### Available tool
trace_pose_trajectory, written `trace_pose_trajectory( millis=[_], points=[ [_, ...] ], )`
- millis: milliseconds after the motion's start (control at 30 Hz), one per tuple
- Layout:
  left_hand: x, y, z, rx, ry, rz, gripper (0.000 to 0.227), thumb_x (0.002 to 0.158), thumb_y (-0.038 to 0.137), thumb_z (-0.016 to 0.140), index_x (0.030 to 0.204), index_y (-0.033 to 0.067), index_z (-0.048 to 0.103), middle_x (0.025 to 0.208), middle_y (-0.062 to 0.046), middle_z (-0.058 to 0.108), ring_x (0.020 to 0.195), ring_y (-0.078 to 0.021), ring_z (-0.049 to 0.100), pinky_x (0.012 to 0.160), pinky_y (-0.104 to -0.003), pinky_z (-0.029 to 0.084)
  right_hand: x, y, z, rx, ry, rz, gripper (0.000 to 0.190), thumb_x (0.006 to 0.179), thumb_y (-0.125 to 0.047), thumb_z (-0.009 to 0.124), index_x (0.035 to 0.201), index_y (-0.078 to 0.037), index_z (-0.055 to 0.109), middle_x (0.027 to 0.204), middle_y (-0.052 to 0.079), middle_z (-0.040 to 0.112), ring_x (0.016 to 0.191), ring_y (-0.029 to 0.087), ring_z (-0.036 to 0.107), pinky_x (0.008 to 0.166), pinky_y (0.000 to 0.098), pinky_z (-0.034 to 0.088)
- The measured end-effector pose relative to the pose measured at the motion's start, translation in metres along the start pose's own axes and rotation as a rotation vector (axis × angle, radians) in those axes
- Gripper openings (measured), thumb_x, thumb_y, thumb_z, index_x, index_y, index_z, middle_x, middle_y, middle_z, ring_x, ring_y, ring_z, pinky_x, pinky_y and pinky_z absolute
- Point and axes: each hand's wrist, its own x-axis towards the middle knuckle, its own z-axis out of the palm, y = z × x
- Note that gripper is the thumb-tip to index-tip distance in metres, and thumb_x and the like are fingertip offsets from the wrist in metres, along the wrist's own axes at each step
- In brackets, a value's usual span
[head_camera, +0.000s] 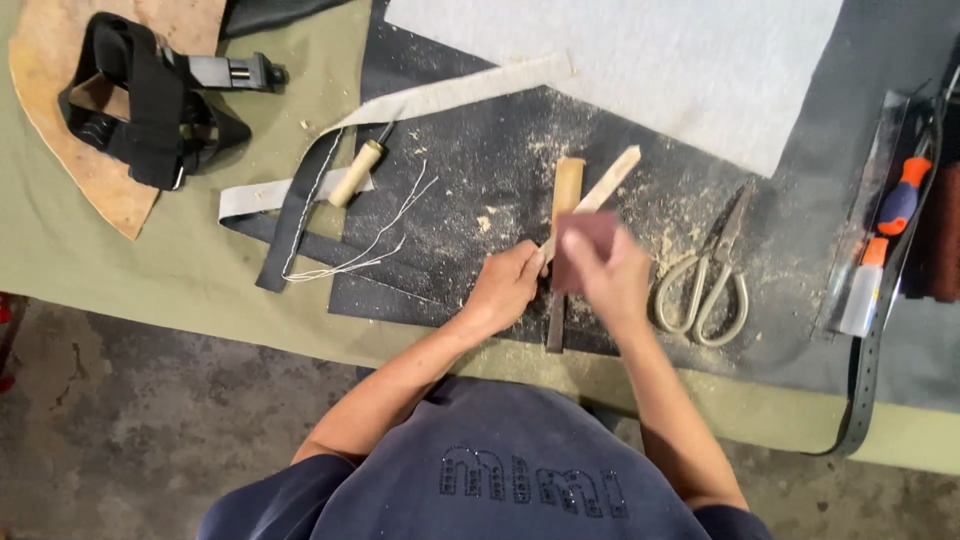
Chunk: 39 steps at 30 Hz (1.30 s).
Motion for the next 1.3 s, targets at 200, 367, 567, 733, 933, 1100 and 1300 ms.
trace_pose_trajectory(
  millis=[200,367,567,733,933,1100,1300],
  points=[
    [0.002,0.001,0.000,0.021,0.048,0.009,0.031,0.109,0.020,0.042,0.097,0.0047,0.066,0.073,-0.017,0.070,0.071,-0.0324,0.068,0.067,-0.043,0.053,0.042,0.007,0.006,-0.007,0.053,-0.066,0.032,0.094,-0.034,0.078,0.108,-0.005,0.072,0.096,0.017,0.073,0.098,0.037,0.071,0.078,0.0488,0.054],
    [0.000,0.010,-0.004,0.073,0.037,0.005,0.033,0.109,0.021,0.042,0.095,0.0027,0.066,0.079,-0.022,0.071,0.079,-0.0396,0.070,0.071,-0.047,0.054,0.008,-0.028,0.003,0.030,-0.032,0.024,0.036,0.095,-0.030,0.073,0.114,0.000,0.069,0.098,0.022,0.073,0.093,0.036,0.072,0.077,0.0471,0.058],
    [-0.004,0.005,-0.001,0.057,0.047,0.002,0.032,0.109,0.020,0.041,0.097,0.0037,0.066,0.078,-0.021,0.070,0.075,-0.0363,0.070,0.067,-0.045,0.054,0.013,-0.010,0.010,-0.012,0.088,-0.023,0.033,0.093,-0.031,0.075,0.106,-0.001,0.071,0.087,0.019,0.073,0.084,0.033,0.073,0.068,0.0442,0.055],
    [-0.010,0.011,-0.002,0.078,0.048,0.020,0.033,0.110,0.020,0.042,0.096,0.0031,0.065,0.081,-0.025,0.070,0.077,-0.0401,0.071,0.065,-0.044,0.054,0.024,-0.011,0.004,0.025,0.010,0.010,0.029,0.097,-0.026,0.073,0.109,0.000,0.068,0.088,0.019,0.071,0.079,0.033,0.072,0.061,0.0414,0.059],
    [-0.010,0.010,-0.004,0.038,0.046,0.016,0.032,0.110,0.020,0.040,0.095,0.0038,0.063,0.079,-0.022,0.070,0.073,-0.0339,0.070,0.064,-0.043,0.054,0.001,-0.041,0.005,0.045,0.035,0.041,0.027,0.097,-0.027,0.070,0.112,-0.004,0.065,0.093,0.017,0.071,0.078,0.031,0.071,0.062,0.0394,0.060],
    [-0.013,0.013,-0.001,0.078,0.050,0.049,0.031,0.109,0.020,0.043,0.098,0.0009,0.065,0.087,-0.028,0.071,0.083,-0.0457,0.071,0.067,-0.049,0.056,0.047,-0.032,0.000,-0.114,0.392,-0.304,0.020,0.096,-0.014,0.074,0.106,0.003,0.068,0.091,0.023,0.069,0.087,0.039,0.071,0.071,0.0452,0.054],
    [-0.010,0.007,0.000,0.097,0.056,0.012,0.032,0.108,0.024,0.044,0.098,0.0024,0.065,0.086,-0.027,0.071,0.081,-0.0464,0.070,0.066,-0.051,0.054,-0.005,-0.023,0.003,0.036,0.165,-0.234,0.021,0.088,-0.021,0.082,0.101,-0.006,0.073,0.087,0.016,0.074,0.086,0.029,0.073,0.073,0.0417,0.056]
  ],
)
